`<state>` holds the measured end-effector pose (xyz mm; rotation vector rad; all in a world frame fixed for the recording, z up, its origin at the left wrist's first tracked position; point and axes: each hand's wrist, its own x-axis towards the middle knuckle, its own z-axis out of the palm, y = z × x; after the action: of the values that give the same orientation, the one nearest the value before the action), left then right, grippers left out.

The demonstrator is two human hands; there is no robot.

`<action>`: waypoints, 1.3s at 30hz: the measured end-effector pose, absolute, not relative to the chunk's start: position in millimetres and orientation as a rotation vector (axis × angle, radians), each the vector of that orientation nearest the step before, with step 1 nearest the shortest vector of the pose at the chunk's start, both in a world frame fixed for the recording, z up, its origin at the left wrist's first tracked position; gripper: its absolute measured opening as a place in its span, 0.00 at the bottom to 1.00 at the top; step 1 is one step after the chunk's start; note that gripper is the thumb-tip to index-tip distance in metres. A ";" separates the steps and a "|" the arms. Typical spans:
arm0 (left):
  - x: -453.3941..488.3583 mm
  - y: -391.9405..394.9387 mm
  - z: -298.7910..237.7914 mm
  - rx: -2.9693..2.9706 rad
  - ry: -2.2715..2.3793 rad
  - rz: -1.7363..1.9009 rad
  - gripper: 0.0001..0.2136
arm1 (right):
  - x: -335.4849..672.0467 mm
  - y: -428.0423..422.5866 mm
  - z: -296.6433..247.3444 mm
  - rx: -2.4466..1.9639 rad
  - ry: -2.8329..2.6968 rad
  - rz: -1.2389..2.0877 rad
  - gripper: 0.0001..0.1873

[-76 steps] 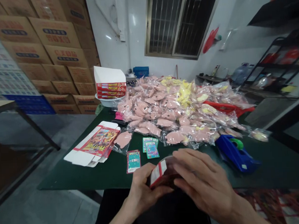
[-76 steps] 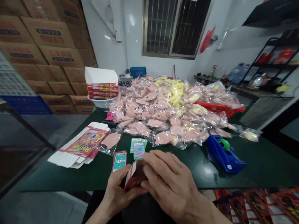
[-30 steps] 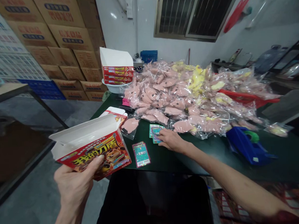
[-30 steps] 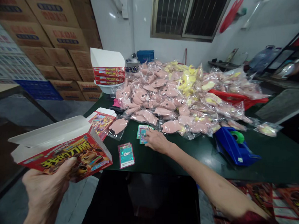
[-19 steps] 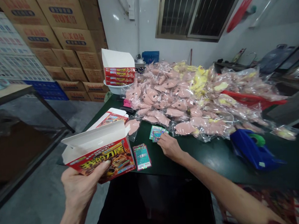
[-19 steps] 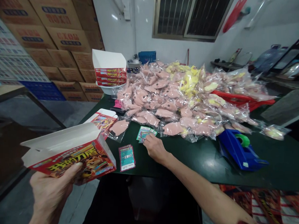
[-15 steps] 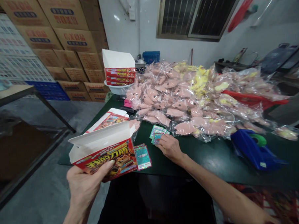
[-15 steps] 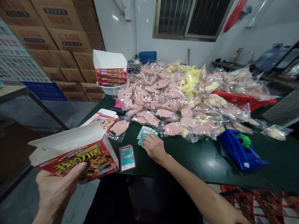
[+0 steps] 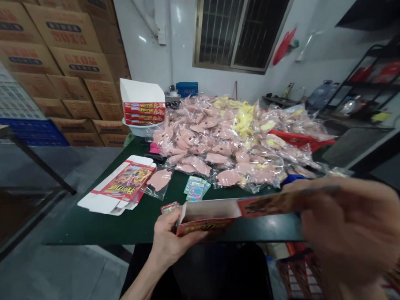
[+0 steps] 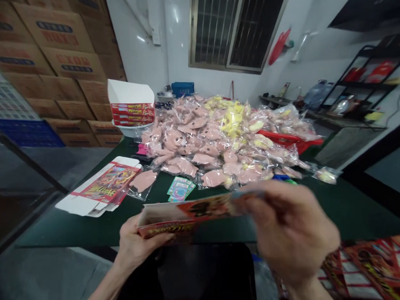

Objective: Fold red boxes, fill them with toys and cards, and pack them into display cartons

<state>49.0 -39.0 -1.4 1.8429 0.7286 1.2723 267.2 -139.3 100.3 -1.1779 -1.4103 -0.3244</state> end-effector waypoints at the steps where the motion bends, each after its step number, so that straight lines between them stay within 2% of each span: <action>1: 55.3 -40.1 -2.0 1.827 0.690 1.240 0.12 | 260.5 -145.0 102.6 -1.166 -1.540 -0.371 0.11; 3: 63.8 -43.2 -3.7 1.787 0.635 1.173 0.12 | 253.3 -147.8 99.7 -1.135 -1.740 -0.521 0.12; 5: 67.4 -46.2 -6.2 1.756 0.606 1.100 0.11 | 254.4 -145.9 92.2 -1.079 -1.823 -0.676 0.17; 9: 66.9 -47.6 -13.6 1.684 0.587 0.990 0.12 | 261.9 -145.9 84.9 -1.087 -1.889 -0.691 0.23; 18: 63.0 -45.4 -18.5 1.640 0.646 0.982 0.13 | 260.7 -134.4 93.6 -1.214 -1.951 -0.499 0.14; 22: 68.9 -46.5 -18.8 1.687 0.648 1.062 0.13 | 246.9 -129.3 78.8 -1.283 -1.928 -0.674 0.12; 26: 81.4 -43.0 -26.4 1.664 0.679 1.144 0.13 | 226.6 -127.0 57.0 -1.480 -1.901 -0.831 0.23; 29: 87.7 -41.7 -28.7 1.698 0.676 1.184 0.14 | 220.7 -122.1 42.4 -1.554 -1.953 -0.740 0.23; 32: 88.5 -44.3 -26.3 1.690 0.708 1.358 0.24 | 225.7 -119.2 33.4 -1.433 -1.943 -0.611 0.24; 35: 88.6 -47.4 -25.7 1.682 0.680 1.542 0.31 | 234.6 -119.8 23.2 -1.304 -1.598 -0.548 0.27; 39: 94.4 -41.3 -31.0 1.816 0.625 1.714 0.27 | 238.9 -115.5 0.7 -1.340 -1.140 -0.096 0.20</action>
<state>94.4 -41.3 -31.0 1.8158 0.6254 1.7140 238.9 -115.5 0.7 -1.3397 -1.1403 -0.0957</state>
